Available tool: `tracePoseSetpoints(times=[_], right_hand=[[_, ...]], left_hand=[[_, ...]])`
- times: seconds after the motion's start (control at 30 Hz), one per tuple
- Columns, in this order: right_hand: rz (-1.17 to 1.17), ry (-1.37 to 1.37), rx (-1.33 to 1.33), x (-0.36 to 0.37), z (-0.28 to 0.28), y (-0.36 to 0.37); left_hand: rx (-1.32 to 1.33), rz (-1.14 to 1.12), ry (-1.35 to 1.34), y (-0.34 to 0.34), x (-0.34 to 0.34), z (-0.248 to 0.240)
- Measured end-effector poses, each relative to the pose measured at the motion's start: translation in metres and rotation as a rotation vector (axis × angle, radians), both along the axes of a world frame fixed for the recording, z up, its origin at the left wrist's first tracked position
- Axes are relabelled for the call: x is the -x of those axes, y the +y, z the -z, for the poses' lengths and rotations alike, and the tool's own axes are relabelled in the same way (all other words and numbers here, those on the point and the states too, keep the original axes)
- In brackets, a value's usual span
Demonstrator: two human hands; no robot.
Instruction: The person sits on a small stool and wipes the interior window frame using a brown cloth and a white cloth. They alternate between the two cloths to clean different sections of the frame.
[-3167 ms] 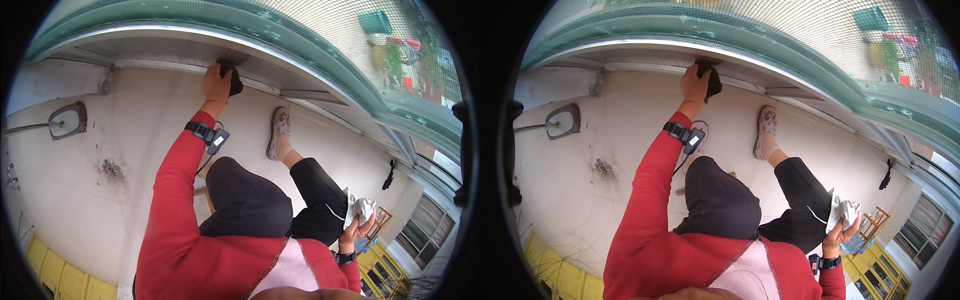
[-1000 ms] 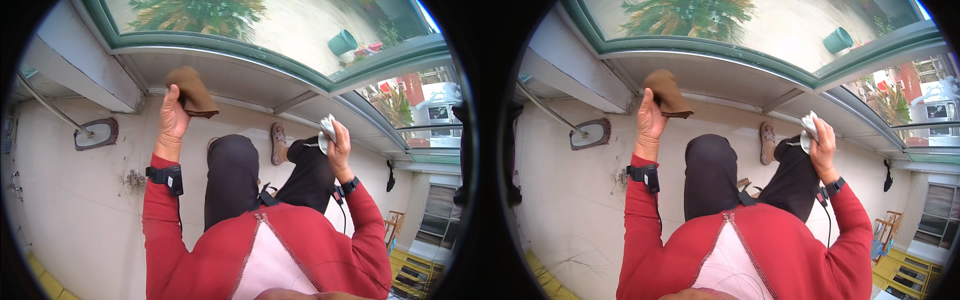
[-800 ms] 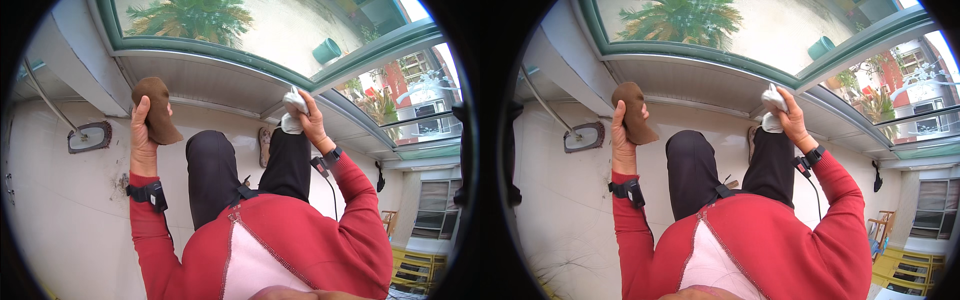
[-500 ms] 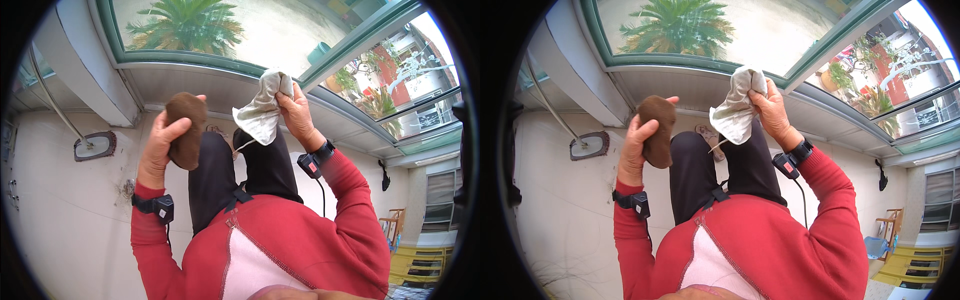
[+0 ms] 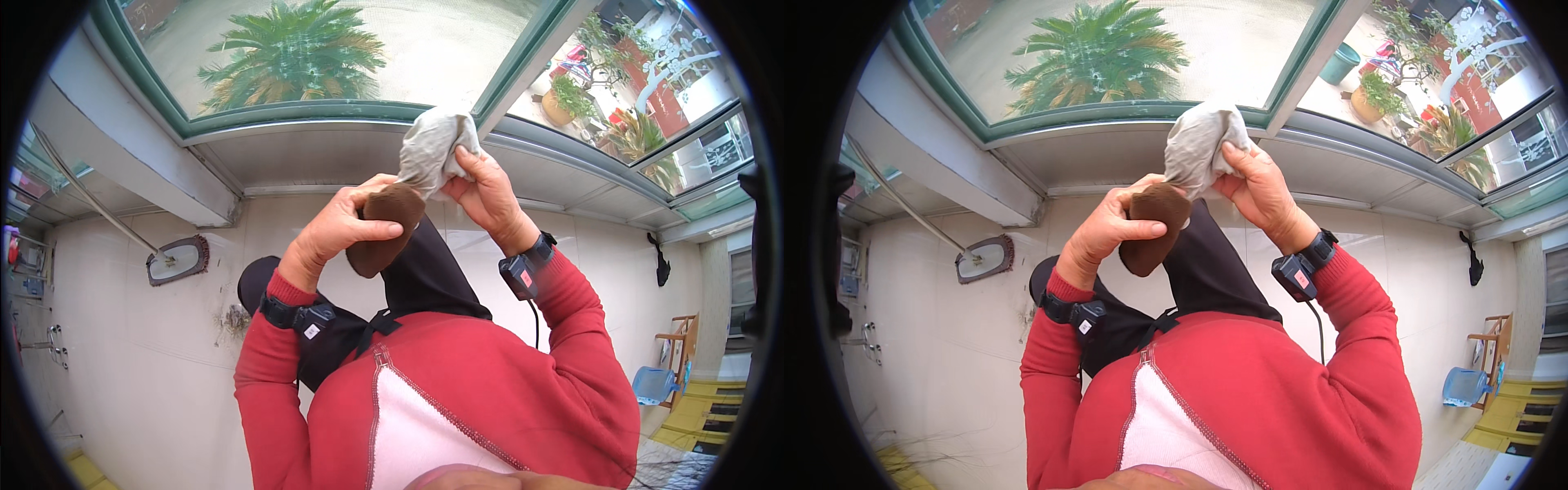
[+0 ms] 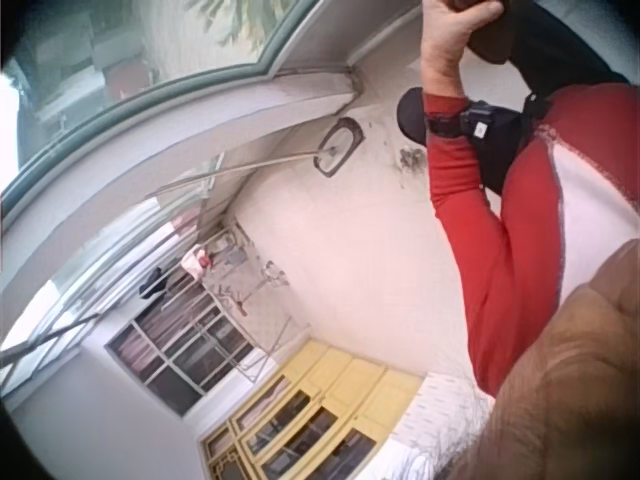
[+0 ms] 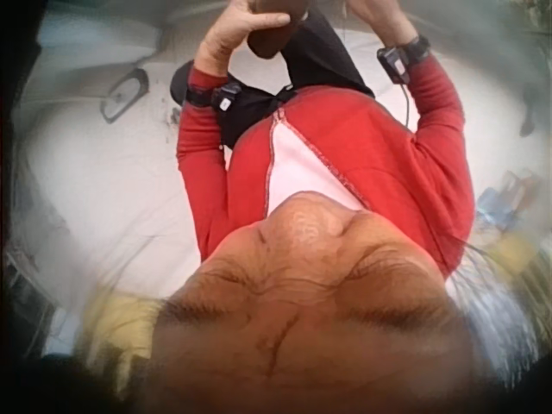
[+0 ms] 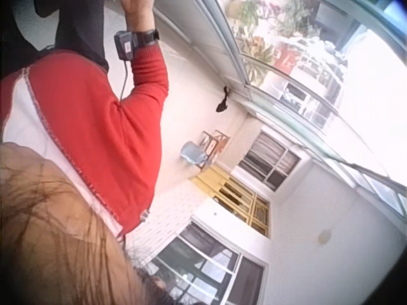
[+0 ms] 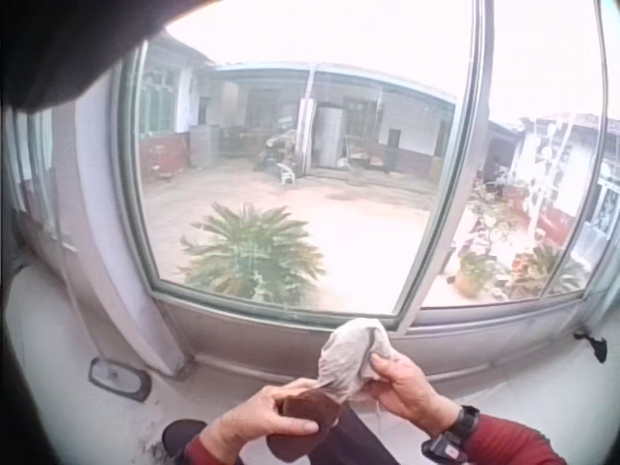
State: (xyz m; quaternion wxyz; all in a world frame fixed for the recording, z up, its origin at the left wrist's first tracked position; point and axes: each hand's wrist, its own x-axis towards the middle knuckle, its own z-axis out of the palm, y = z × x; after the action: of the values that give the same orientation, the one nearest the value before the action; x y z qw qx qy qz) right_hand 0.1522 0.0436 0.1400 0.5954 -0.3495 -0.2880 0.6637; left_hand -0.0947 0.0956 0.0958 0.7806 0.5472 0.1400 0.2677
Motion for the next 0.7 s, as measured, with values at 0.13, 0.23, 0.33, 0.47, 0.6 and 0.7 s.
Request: tracePoseSetpoints(times=[0.13, 0.23, 0.33, 0.47, 0.6, 0.7], right_hand=[[0.056, -0.516, 0.021, -0.012, 0.010, 0.008], [-0.067, -0.520, 0.049, -0.009, 0.007, 0.010], [-0.138, -0.455, 0.086, -0.003, 0.003, 0.004], [-0.278, -0.433, 0.192, -0.010, 0.011, -0.017], [-0.361, -0.754, 0.382, -0.027, 0.033, -0.035], [-0.285, -0.834, 0.314, -0.033, 0.036, -0.039]], left_hand=[[0.262, 0.007, -0.071, 0.024, 0.039, 0.017], [0.393, -0.019, -0.115, 0.029, 0.070, 0.028], [0.395, -0.101, -0.031, 0.021, 0.093, 0.029], [0.219, -0.124, -0.002, 0.004, 0.128, 0.019], [0.235, -0.372, 0.119, -0.014, 0.158, 0.011], [0.232, -0.254, 0.107, -0.014, 0.151, 0.010]])
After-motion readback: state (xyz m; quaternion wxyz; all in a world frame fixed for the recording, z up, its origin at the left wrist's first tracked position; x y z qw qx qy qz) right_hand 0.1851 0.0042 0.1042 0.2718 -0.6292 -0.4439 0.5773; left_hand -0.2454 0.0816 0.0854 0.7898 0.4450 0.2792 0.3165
